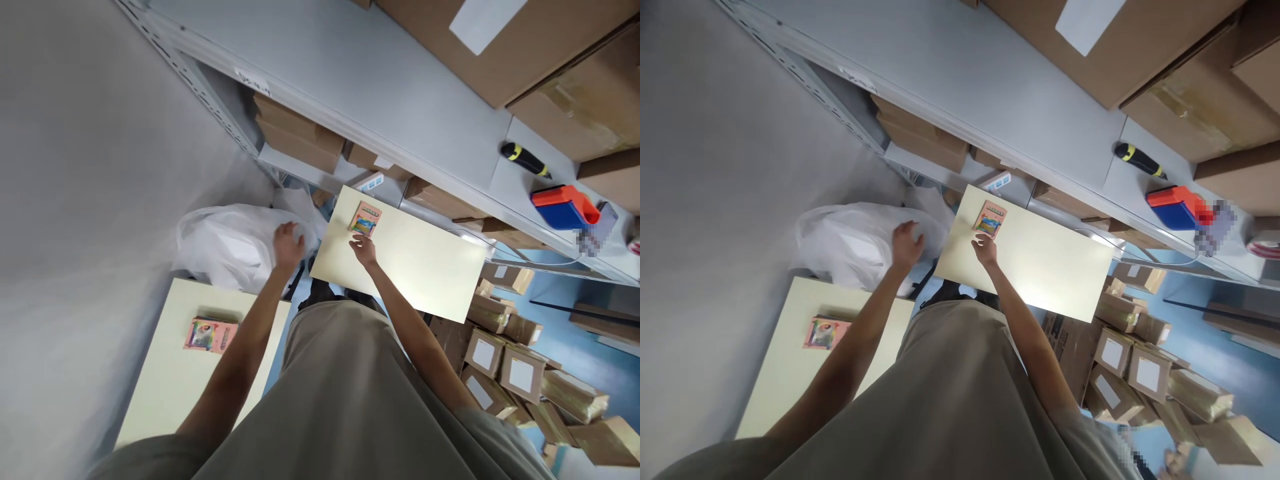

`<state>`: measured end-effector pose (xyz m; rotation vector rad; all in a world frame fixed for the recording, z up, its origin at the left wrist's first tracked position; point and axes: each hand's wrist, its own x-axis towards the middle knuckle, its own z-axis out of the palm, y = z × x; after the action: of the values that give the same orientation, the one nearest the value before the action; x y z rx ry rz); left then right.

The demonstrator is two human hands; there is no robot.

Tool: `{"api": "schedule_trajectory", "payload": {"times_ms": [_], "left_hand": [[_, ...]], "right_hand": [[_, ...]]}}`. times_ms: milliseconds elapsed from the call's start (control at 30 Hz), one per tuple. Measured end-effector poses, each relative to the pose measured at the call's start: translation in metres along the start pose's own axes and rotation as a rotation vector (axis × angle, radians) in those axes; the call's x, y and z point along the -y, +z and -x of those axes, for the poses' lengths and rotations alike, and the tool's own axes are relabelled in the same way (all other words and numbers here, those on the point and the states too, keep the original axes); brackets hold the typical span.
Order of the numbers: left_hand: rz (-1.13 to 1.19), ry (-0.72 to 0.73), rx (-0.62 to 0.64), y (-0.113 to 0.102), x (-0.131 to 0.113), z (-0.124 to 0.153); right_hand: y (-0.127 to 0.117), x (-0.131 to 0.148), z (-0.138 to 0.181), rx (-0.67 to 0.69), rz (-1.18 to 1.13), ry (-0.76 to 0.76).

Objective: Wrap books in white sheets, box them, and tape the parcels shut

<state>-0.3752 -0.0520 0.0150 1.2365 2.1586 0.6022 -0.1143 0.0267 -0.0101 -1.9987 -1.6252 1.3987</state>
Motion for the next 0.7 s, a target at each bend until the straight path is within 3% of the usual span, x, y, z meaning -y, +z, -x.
{"api": "schedule_trajectory", "payload": {"times_ms": [133,233,333,467,567,700], "left_hand": [[-0.070,-0.089,-0.153,-0.055,0.049,0.006],[-0.108,-0.162,-0.240,-0.079,0.079,0.013],[-0.105,-0.220,-0.231,-0.085,0.102,0.017],[-0.051,-0.301,-0.079,-0.079,0.119,0.012],[-0.042,-0.298,-0.020,-0.077,0.121,0.005],[-0.025,-0.292,-0.052,-0.082,0.114,0.000]], "right_hand": [[0.039,0.033,0.006,0.124,0.016,-0.102],[0.069,0.059,0.011,0.235,0.015,-0.204],[0.099,0.082,0.015,0.338,0.023,-0.255],[0.131,0.106,0.017,0.471,0.047,-0.298],[0.143,0.118,0.017,0.505,0.081,-0.315],[0.143,0.130,0.023,0.506,0.112,-0.339]]}}
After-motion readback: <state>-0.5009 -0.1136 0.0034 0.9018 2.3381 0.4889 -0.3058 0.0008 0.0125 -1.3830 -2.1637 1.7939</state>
